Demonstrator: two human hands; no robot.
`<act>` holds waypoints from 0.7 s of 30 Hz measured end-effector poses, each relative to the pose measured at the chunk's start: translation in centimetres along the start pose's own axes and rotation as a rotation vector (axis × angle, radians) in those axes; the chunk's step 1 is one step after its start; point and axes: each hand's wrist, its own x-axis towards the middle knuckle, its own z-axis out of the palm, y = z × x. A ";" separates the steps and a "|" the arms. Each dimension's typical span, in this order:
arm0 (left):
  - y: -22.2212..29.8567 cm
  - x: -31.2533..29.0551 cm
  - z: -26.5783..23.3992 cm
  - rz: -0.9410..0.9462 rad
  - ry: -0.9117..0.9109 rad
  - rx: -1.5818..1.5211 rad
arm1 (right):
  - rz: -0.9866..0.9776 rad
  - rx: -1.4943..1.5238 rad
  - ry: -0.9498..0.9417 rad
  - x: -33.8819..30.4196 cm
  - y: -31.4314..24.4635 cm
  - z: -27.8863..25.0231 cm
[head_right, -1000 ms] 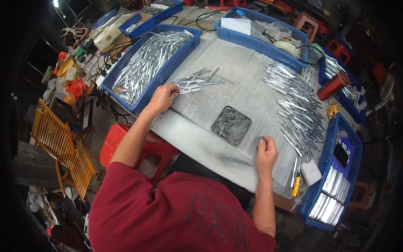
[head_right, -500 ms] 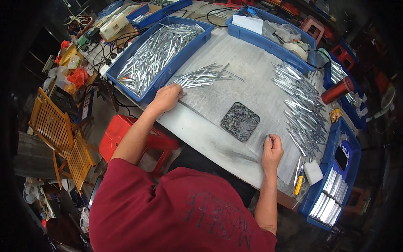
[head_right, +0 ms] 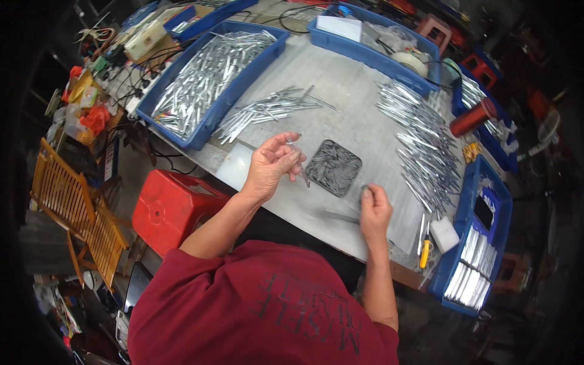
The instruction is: The person assembles metal components by picking up metal strips and small pins from a container and inserting the pins into the strips by hand.
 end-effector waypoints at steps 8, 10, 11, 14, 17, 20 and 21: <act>-1.3 -1.5 1.6 -0.166 0.014 -0.252 | 0.184 0.231 -0.367 -1.8 -3.7 2.9; -1.5 -1.7 1.9 -0.169 0.005 -0.257 | 0.207 0.248 -0.374 -1.9 -3.7 2.9; -1.6 -1.8 1.9 -0.163 0.009 -0.258 | 0.224 0.270 -0.396 -2.0 -3.8 2.9; -1.5 -2.1 1.3 -0.241 -0.055 -0.098 | 0.217 0.257 -0.381 -2.0 -3.2 2.4; -0.9 -2.4 0.1 -0.397 -0.227 0.092 | 0.182 0.169 -0.369 -2.0 -3.0 1.5; -0.9 -2.5 -0.1 -0.415 -0.336 0.320 | 0.103 -0.005 -0.395 -2.1 -3.3 1.1; -1.0 -2.5 -0.1 -0.394 -0.408 0.463 | 0.036 -0.114 -0.433 -2.0 -3.7 1.0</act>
